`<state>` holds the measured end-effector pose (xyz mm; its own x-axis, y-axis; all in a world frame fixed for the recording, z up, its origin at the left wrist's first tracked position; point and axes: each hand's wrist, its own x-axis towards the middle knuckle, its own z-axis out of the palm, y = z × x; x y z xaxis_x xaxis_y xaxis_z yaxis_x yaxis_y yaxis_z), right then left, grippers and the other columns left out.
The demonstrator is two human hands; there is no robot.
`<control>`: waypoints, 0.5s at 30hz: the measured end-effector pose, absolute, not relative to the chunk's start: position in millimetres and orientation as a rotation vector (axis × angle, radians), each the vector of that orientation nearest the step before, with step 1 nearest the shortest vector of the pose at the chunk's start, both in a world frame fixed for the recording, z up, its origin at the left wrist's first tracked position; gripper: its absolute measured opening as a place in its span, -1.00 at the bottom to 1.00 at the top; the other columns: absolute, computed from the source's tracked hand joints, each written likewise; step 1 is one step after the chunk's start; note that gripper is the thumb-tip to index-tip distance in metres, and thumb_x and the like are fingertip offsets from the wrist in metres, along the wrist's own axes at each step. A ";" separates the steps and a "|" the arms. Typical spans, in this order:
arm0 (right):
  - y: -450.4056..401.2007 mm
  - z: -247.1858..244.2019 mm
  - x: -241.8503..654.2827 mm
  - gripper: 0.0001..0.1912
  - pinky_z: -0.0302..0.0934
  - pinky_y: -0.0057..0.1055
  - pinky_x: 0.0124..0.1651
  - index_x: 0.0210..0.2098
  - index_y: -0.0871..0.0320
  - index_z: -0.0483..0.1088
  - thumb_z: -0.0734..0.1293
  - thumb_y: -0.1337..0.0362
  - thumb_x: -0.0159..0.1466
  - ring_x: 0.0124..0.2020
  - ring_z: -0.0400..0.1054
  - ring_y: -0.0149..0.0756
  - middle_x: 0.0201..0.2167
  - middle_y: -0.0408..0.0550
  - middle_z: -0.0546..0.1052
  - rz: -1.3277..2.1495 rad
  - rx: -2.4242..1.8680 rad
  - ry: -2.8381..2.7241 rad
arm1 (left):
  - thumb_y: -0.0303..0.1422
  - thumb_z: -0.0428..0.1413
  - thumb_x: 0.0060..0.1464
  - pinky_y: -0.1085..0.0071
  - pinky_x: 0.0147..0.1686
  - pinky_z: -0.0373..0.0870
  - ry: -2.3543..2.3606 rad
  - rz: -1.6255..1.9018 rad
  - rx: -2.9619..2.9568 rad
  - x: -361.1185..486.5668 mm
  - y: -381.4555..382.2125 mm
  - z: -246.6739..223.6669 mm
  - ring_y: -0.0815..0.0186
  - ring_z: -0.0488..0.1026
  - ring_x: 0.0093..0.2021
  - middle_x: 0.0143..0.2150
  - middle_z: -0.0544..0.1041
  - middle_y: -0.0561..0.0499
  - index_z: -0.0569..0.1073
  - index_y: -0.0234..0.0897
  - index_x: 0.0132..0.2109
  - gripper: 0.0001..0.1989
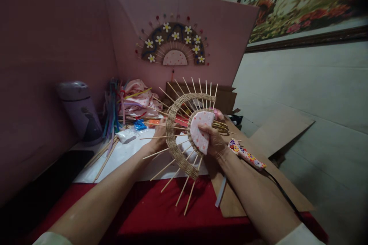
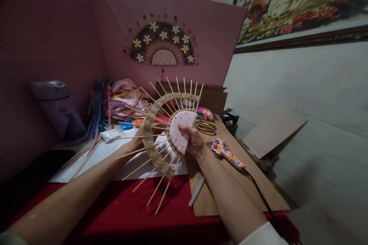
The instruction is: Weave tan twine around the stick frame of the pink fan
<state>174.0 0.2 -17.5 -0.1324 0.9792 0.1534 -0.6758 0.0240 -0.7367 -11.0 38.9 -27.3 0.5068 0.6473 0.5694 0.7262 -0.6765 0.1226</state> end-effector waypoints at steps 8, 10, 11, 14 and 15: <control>10.1 -15.4 182.7 -0.75 0.38 -0.51 -0.50 -0.38 0.15 0.38 0.38 0.43 -0.10 -0.56 0.43 -0.39 -0.53 -0.20 0.55 1.287 -0.504 -0.605 | -0.47 0.00 0.04 0.21 -0.20 0.13 -1.219 -0.657 -2.508 -19.1 44.7 -33.5 0.18 0.34 -0.26 -0.35 0.50 -0.08 0.49 -0.26 -0.36 -0.84; 13.3 -16.2 185.2 -0.76 0.39 -0.50 -0.51 -0.39 0.14 0.37 0.38 0.41 -0.10 -0.58 0.43 -0.39 -0.54 -0.21 0.54 1.227 -0.503 -0.576 | -0.43 0.01 0.04 0.22 -0.22 0.14 -1.285 -0.631 -2.507 -22.9 46.9 -34.4 0.18 0.34 -0.27 -0.39 0.50 -0.07 0.48 -0.27 -0.37 -0.85; 14.7 -16.6 186.0 -0.76 0.39 -0.50 -0.50 -0.40 0.14 0.36 0.38 0.41 -0.10 -0.58 0.42 -0.40 -0.54 -0.21 0.54 1.214 -0.505 -0.564 | -0.42 0.00 0.06 0.22 -0.22 0.13 -1.319 -0.627 -2.502 -24.4 47.4 -34.2 0.19 0.34 -0.29 -0.40 0.49 -0.07 0.47 -0.27 -0.39 -0.84; 16.7 -17.0 186.2 -0.73 0.39 -0.51 -0.48 -0.38 0.13 0.36 0.38 0.43 -0.11 -0.56 0.43 -0.41 -0.52 -0.23 0.55 1.190 -0.487 -0.543 | -0.41 -0.08 0.11 0.22 -0.22 0.13 -1.375 -0.641 -2.486 -26.1 46.3 -31.7 0.21 0.34 -0.32 -0.41 0.49 -0.08 0.45 -0.29 -0.43 -0.75; 16.7 -16.8 185.7 -0.72 0.40 -0.50 -0.47 -0.37 0.12 0.36 0.38 0.44 -0.11 -0.55 0.43 -0.41 -0.52 -0.24 0.55 1.193 -0.477 -0.545 | -0.41 -0.08 0.12 0.22 -0.21 0.13 -1.381 -0.655 -2.498 -25.5 45.4 -30.7 0.22 0.34 -0.33 -0.41 0.49 -0.07 0.44 -0.29 -0.43 -0.75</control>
<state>185.7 16.7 -16.8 0.2705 0.9520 0.1433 -0.7313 0.3000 -0.6126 -25.5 45.4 -30.7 0.4613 0.7482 0.4769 0.8427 -0.5376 0.0282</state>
